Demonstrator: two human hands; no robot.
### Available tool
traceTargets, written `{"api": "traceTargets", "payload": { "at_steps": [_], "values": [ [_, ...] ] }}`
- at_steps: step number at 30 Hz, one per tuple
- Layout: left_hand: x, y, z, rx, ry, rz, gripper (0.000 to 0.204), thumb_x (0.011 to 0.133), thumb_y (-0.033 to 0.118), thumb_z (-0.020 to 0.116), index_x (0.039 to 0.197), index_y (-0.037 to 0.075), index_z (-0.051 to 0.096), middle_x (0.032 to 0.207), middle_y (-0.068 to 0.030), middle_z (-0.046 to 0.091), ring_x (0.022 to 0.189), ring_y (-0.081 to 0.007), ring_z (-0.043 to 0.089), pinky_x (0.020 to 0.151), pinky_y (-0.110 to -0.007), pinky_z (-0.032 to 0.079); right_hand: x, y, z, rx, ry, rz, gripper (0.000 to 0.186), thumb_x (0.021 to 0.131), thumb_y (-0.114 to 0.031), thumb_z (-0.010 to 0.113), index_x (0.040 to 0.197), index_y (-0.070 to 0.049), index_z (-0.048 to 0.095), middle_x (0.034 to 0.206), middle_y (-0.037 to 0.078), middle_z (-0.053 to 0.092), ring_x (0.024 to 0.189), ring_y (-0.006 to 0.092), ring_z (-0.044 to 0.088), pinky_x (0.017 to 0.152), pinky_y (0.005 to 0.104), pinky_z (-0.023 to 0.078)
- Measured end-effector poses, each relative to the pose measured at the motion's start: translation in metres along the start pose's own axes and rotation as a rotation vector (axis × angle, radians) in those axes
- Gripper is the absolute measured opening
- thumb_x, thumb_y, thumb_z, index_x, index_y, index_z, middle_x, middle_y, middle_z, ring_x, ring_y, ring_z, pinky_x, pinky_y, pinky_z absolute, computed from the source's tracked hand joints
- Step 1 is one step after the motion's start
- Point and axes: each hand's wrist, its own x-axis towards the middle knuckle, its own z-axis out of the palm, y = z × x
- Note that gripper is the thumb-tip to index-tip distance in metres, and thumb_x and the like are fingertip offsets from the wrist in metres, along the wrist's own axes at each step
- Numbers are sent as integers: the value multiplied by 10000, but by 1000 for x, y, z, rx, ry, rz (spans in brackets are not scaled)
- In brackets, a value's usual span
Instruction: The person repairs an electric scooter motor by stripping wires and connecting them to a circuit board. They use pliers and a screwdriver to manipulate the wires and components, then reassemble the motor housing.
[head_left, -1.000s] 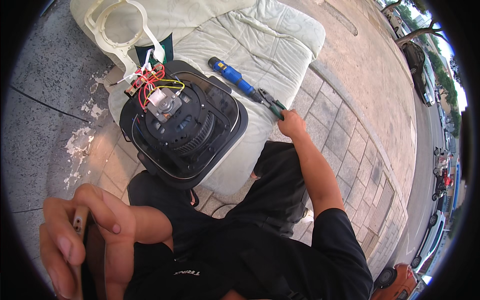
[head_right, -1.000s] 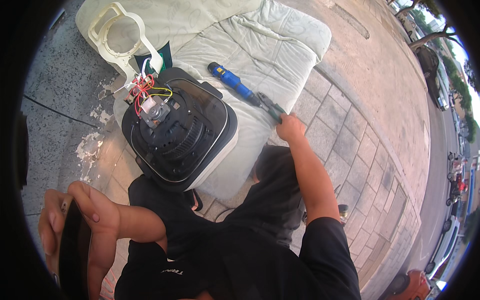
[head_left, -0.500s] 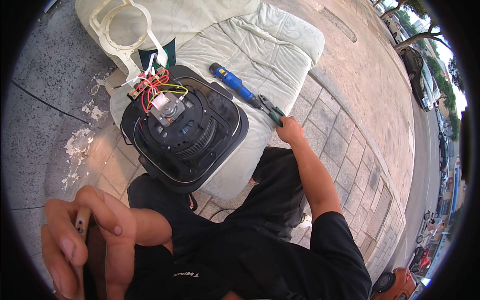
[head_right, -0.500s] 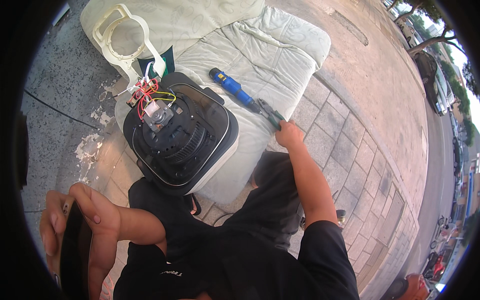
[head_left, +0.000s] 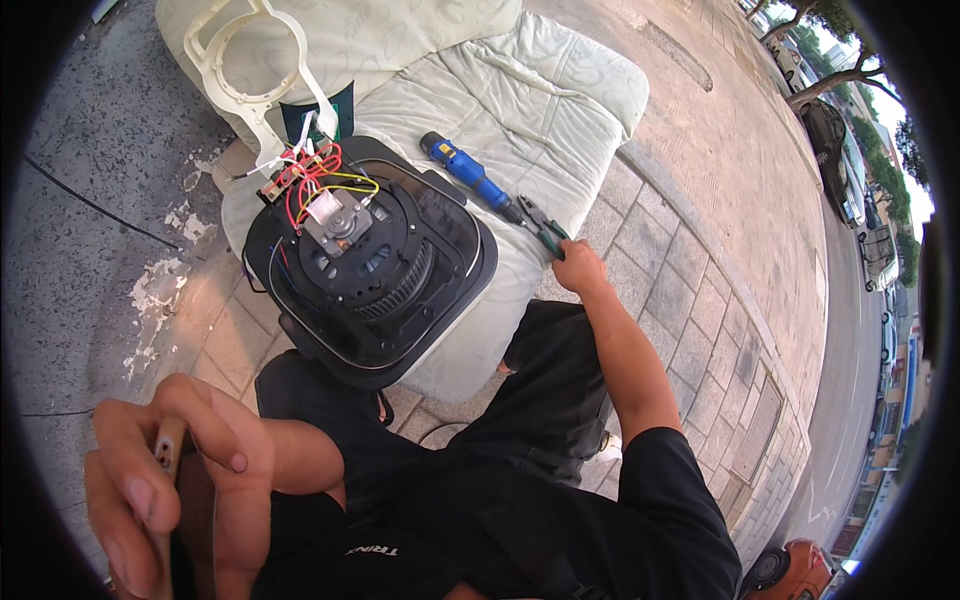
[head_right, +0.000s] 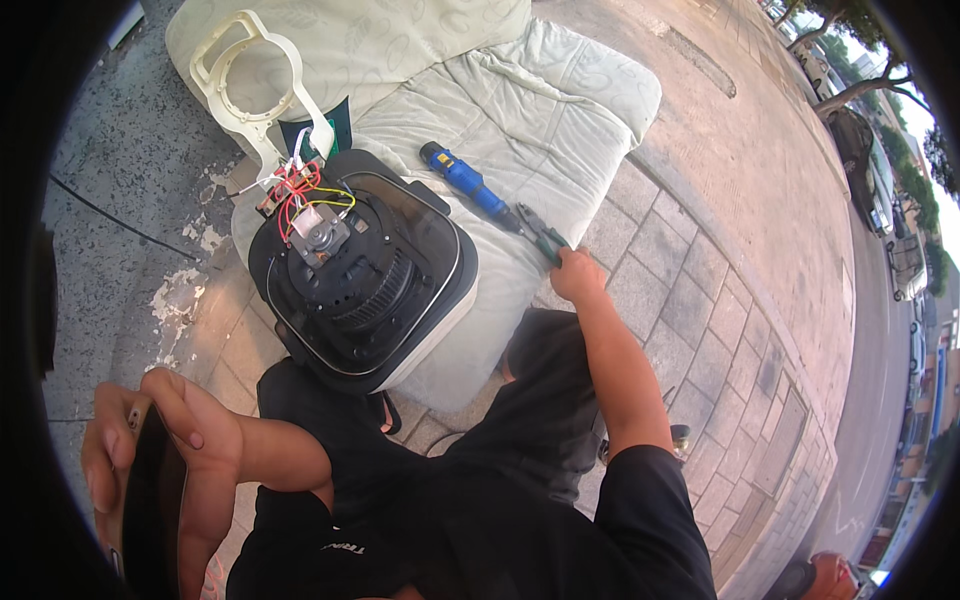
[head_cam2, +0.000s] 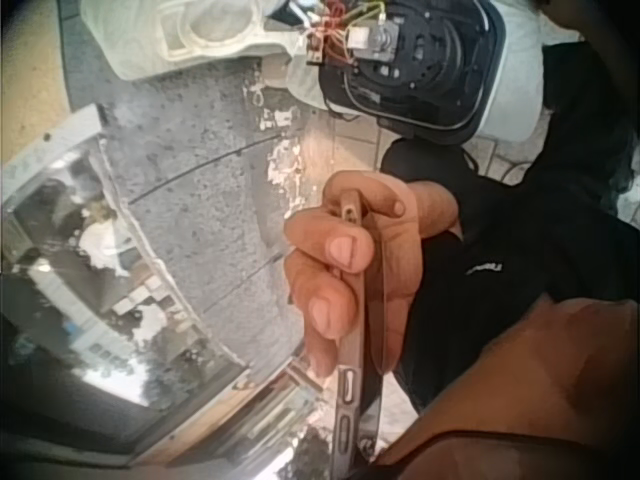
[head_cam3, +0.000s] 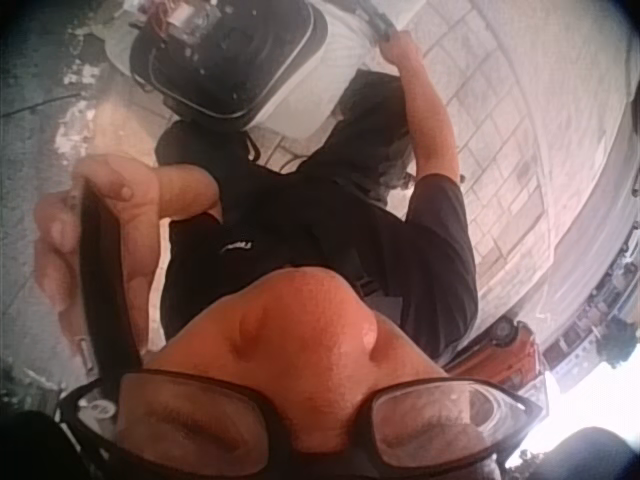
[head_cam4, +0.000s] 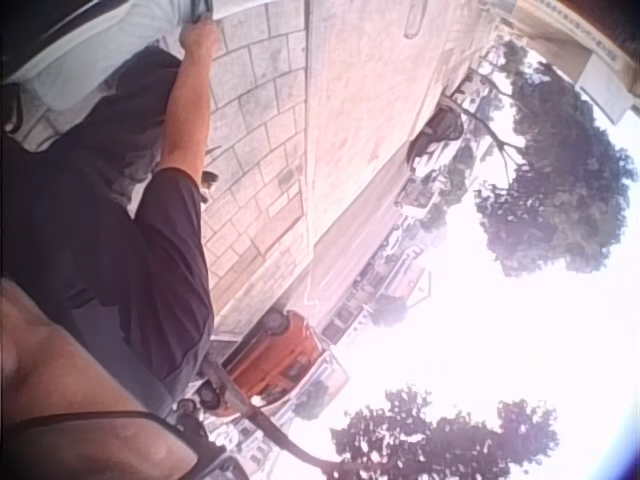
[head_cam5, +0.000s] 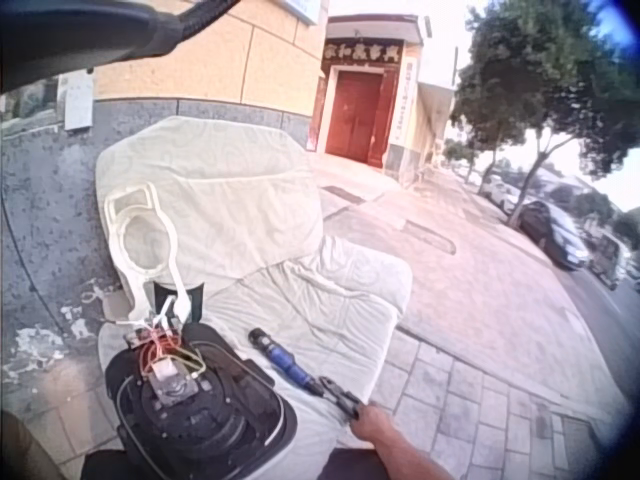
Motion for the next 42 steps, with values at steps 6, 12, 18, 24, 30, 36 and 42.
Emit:
{"api": "traceTargets", "payload": {
  "at_steps": [6,12,18,24,30,36,42],
  "values": [
    [3,-3,-5,-159,-23,11,581,582,638,940,1104,435,787,1249,199,642,1156,-56,497,613,-206,357,-1,-1,-1,9,4,-3,395,928,-305,674,1286,-141,701,1327,172,646,1230,370,649,1025,484,520],
    [3,0,-1,-60,4,30,436,680,539,920,1070,406,776,1227,216,646,1140,-45,507,617,-220,378,0,1,1,6,11,-5,388,929,-301,659,1281,-141,701,1335,171,642,1236,368,645,1029,486,517],
    [5,2,-11,-183,-60,9,691,490,764,935,1091,454,797,1247,170,651,1164,-80,501,607,-202,343,2,1,2,8,-6,-4,412,927,-326,686,1295,-141,700,1353,189,633,1242,392,639,1034,497,517],
    [4,4,4,-7,43,25,314,747,417,916,1023,383,769,1216,230,650,1127,-41,511,620,-234,388,3,3,3,17,-7,-1,420,924,-340,707,1296,-146,702,1363,200,626,1243,406,638,1036,503,519],
    [3,3,1,33,51,68,397,717,448,936,1080,404,781,1221,237,646,1131,-28,508,618,-221,388,5,4,5,4,0,-5,418,916,-344,712,1282,-142,706,1351,204,632,1236,407,642,1039,503,523],
    [5,0,-9,-164,-50,50,714,490,776,936,1104,437,800,1238,162,658,1160,-77,502,610,-208,348,5,5,6,8,8,-13,419,916,-348,712,1279,-139,710,1342,204,639,1235,407,643,1038,501,523],
    [5,0,-10,-169,-38,51,718,477,774,940,1096,437,800,1230,167,657,1148,-71,500,603,-206,341,6,7,8,20,17,-15,416,916,-352,712,1272,-137,714,1335,200,645,1232,405,645,1036,500,522]
  ]
}}
